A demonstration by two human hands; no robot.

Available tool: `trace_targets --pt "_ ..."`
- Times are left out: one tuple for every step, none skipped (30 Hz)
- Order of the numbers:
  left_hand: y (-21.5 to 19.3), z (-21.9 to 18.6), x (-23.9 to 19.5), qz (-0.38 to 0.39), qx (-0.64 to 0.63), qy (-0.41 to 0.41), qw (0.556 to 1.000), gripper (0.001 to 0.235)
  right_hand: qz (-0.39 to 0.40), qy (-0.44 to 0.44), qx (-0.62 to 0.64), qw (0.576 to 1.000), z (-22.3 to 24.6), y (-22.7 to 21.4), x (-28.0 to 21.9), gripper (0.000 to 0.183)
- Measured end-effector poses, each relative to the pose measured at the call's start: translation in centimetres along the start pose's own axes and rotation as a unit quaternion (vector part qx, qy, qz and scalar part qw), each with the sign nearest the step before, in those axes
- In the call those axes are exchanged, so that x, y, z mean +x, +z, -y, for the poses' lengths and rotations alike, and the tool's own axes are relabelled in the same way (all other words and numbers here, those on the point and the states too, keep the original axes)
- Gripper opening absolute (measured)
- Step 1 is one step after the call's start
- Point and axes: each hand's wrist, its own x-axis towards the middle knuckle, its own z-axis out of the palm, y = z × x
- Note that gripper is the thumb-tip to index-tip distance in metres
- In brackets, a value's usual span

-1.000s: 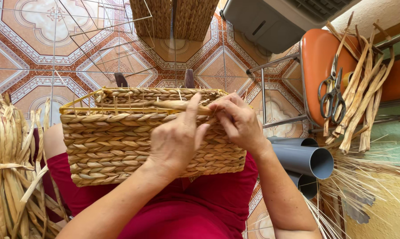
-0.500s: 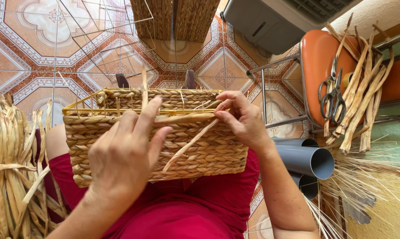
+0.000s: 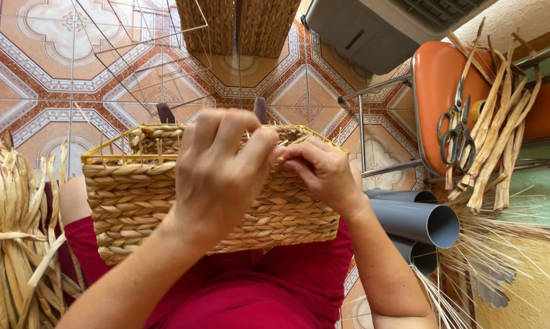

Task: The person weaves a rectangular basket using dried palm leaves, threading strands through the existing weave and trimming excess with scissors. The person repeatedly picks up new strands, weaves them into the basket sides, and cuts off the ends to maintain a neat edge.

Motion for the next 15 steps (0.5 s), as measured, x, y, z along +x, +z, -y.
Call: trace_targets --pt "-0.1 -0.5 -0.1 0.004 -0.016 0.005 1.0 0.02 -0.019 -0.013 -0.009 1.0 0.0 0.3 -0.1 0.014" --pt "0.0 -0.9 -0.4 0.009 -0.032 0.011 0.999 0.022 -0.024 0.0 -0.012 1.0 -0.2 0.5 -0.1 0.014" --pt "0.2 -1.3 -0.7 0.013 -0.049 0.013 0.999 0.025 -0.025 0.016 -0.016 0.999 -0.3 0.6 -0.3 0.013" --pt "0.5 -1.4 -1.1 0.031 -0.001 0.013 0.999 0.027 -0.026 0.031 -0.02 0.999 -0.4 0.8 -0.5 0.013" --pt "0.8 -1.3 -1.3 0.046 0.047 0.016 0.998 0.033 -0.031 0.034 -0.018 0.999 -0.5 0.8 -0.6 0.013" --pt "1.1 -1.3 -1.5 0.061 0.096 0.019 0.993 0.041 -0.036 0.037 -0.015 0.999 -0.6 0.9 -0.7 0.012" --pt "1.1 -1.2 -2.0 0.115 0.106 -0.004 0.988 0.03 -0.039 0.04 -0.011 0.998 -0.6 1.0 -0.9 0.012" --pt "0.8 -1.1 -2.5 0.169 0.116 -0.027 0.978 0.02 -0.035 0.059 0.013 0.998 -0.6 1.1 -1.0 0.012" --pt "0.5 -1.1 -2.8 0.221 0.127 -0.047 0.966 0.012 -0.033 0.077 0.037 0.996 -0.6 1.1 -1.1 0.012" --pt "0.0 -1.6 -3.3 0.288 0.103 -0.036 0.951 0.016 -0.031 0.095 0.06 0.993 -0.7 1.1 -1.0 0.012" --pt "-0.9 -2.1 -3.9 0.356 0.078 -0.024 0.931 0.022 -0.031 0.091 0.067 0.993 -0.8 1.2 -1.1 0.012" --pt "-1.6 -2.4 -4.3 0.422 0.054 -0.012 0.905 0.028 -0.03 0.086 0.075 0.993 -0.8 1.2 -1.1 0.013" --pt "-2.0 -2.5 -4.5 0.447 0.045 -0.04 0.892 0.031 -0.026 0.079 0.082 0.993 -0.9 1.3 -1.1 0.014" --pt "-2.6 -2.5 -4.7 0.471 0.036 -0.069 0.879 0.034 -0.026 0.074 0.078 0.994 -0.9 1.3 -1.1 0.014" --pt "-3.0 -2.3 -4.7 0.494 0.026 -0.095 0.864 0.037 -0.027 0.069 0.072 0.995 -0.9 1.4 -1.0 0.014"
